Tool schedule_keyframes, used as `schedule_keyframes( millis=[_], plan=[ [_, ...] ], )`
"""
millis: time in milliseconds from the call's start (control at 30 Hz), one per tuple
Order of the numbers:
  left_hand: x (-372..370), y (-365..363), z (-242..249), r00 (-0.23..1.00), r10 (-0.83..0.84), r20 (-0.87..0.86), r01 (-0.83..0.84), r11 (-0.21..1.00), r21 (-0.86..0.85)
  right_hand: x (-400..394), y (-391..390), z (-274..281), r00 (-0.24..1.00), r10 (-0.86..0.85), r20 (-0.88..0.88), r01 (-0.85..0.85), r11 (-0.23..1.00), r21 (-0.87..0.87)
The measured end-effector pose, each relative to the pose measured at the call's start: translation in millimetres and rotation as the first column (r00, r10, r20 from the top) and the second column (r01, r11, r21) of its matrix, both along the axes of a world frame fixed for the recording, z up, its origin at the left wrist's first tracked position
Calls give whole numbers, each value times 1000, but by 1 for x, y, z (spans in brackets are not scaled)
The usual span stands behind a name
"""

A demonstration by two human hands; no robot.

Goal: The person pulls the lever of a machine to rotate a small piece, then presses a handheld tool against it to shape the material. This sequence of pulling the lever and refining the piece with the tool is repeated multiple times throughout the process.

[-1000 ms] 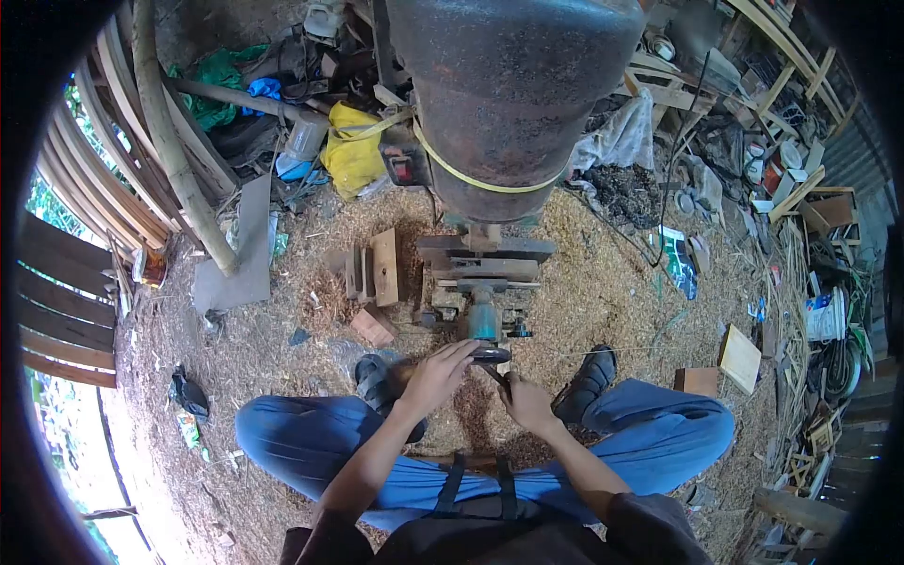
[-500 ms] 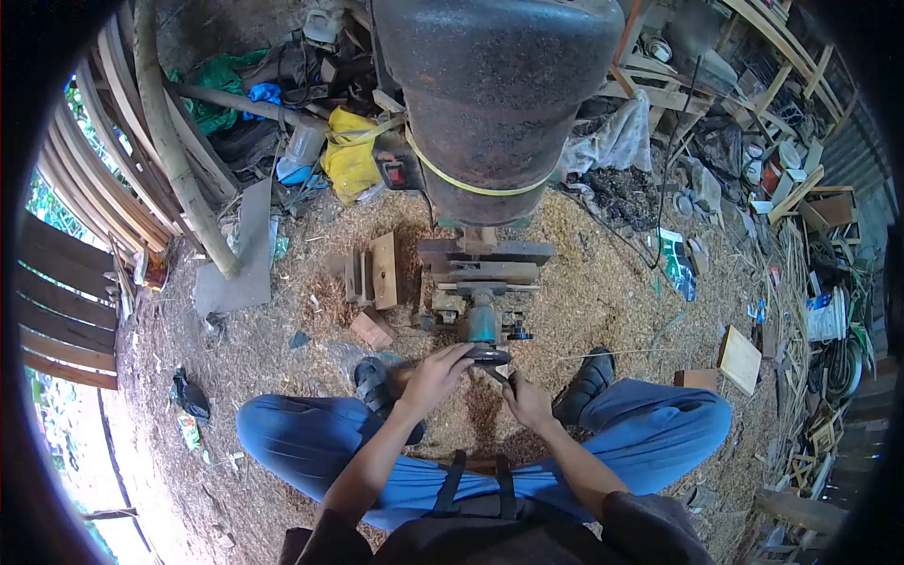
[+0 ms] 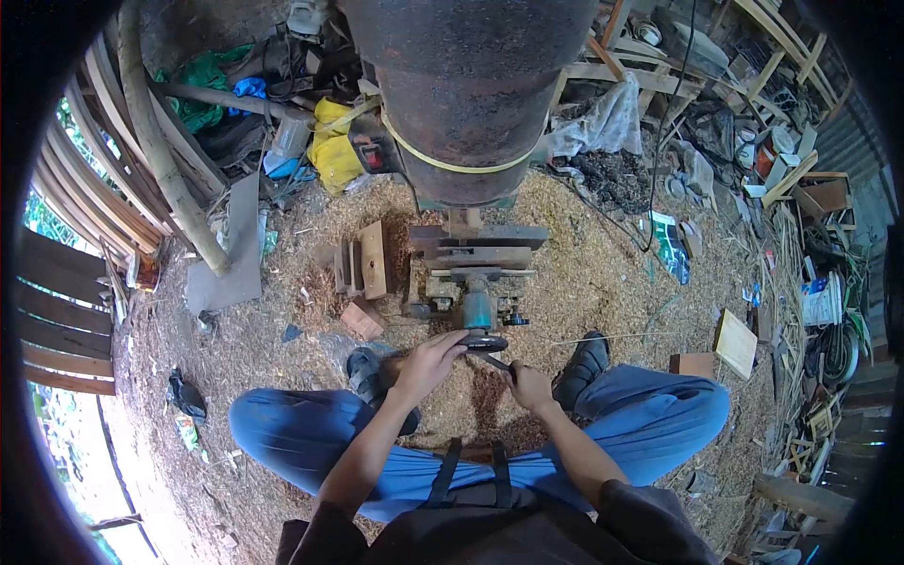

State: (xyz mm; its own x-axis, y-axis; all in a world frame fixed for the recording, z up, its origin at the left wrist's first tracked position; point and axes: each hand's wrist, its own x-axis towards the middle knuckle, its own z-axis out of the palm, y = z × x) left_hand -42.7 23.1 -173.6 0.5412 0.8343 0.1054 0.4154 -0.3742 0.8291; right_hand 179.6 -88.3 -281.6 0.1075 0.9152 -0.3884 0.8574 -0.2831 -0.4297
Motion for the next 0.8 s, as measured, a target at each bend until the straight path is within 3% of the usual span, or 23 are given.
schedule_keyframes(
  millis=[333, 400, 700, 800],
  plan=[
    [-6, 1, -2, 999, -1, -44, 0, 999, -41, -20, 9, 30, 997, 55, 61, -57, 998, 36],
    [-8, 2, -6, 1000, 16, -11, -16, 1000, -25, -26, 7, 30, 996, 55, 65, -63, 989, 137],
    [-8, 2, -4, 1000, 7, -5, -7, 1000, 2, -17, 8, 22, 999, -35, 0, 35, 999, -22],
    [-6, 1, 2, 1000, 13, -26, -12, 1000, 17, -12, 8, 16, 999, -41, -19, 42, 998, 40]
  ],
)
